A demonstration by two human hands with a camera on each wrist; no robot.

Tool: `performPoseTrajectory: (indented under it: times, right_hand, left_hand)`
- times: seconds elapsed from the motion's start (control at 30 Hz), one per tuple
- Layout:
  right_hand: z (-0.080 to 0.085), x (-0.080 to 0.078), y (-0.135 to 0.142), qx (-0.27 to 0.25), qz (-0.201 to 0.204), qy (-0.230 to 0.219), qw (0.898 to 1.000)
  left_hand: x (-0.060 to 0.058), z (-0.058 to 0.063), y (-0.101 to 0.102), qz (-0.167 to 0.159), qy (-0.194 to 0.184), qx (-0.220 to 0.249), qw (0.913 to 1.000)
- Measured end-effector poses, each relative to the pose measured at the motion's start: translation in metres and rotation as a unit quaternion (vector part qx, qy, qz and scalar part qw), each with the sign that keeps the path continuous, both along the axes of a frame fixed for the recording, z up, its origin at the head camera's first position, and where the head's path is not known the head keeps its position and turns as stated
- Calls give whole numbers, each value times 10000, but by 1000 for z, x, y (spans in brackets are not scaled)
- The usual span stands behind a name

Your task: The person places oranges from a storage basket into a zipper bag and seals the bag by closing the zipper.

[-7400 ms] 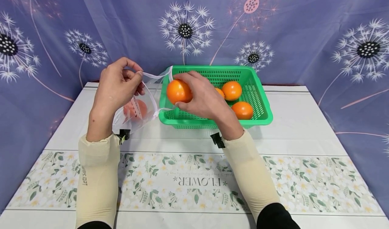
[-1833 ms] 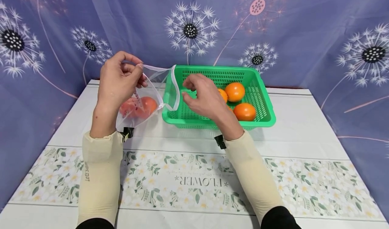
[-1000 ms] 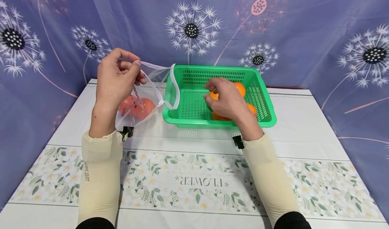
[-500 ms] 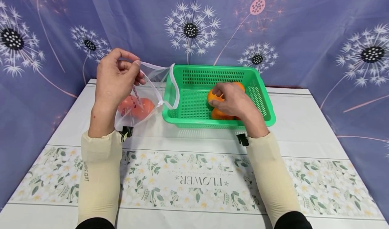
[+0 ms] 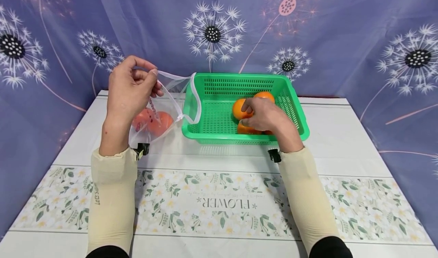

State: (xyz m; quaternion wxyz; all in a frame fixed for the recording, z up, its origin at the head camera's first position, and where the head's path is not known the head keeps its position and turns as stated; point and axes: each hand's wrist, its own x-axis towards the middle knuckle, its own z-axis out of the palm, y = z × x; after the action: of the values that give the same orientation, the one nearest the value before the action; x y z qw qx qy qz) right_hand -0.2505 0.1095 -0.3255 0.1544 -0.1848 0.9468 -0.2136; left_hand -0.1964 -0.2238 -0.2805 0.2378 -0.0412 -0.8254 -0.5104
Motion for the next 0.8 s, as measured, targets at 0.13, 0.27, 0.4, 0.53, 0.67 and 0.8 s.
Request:
performPoseTrajectory:
  times: [0.13, 0.27, 0.4, 0.53, 0.67, 0.8]
  right_hand:
    - [-2, 0, -1, 223, -22, -182, 9996]
    - [-3, 0, -2, 473, -61, -265, 9985]
    - [-5, -1, -3, 605, -78, -312, 9976]
    - [-6, 0, -3, 680, -18, -339, 9971]
    - [-7, 0, -4, 746, 43, -365, 9965]
    - [-9, -1, -5, 845, 87, -403, 9956]
  left_hand:
    - [0, -1, 0, 44, -19, -12, 10000]
    - [1, -1, -1, 29, -3, 13, 10000]
    - [1, -1, -1, 26, 35, 15, 10000]
    - [1, 0, -2, 13, 46, 31, 10000]
    - [0, 0, -2, -23, 36, 40, 10000]
    - [0, 0, -1, -42, 38, 48, 10000]
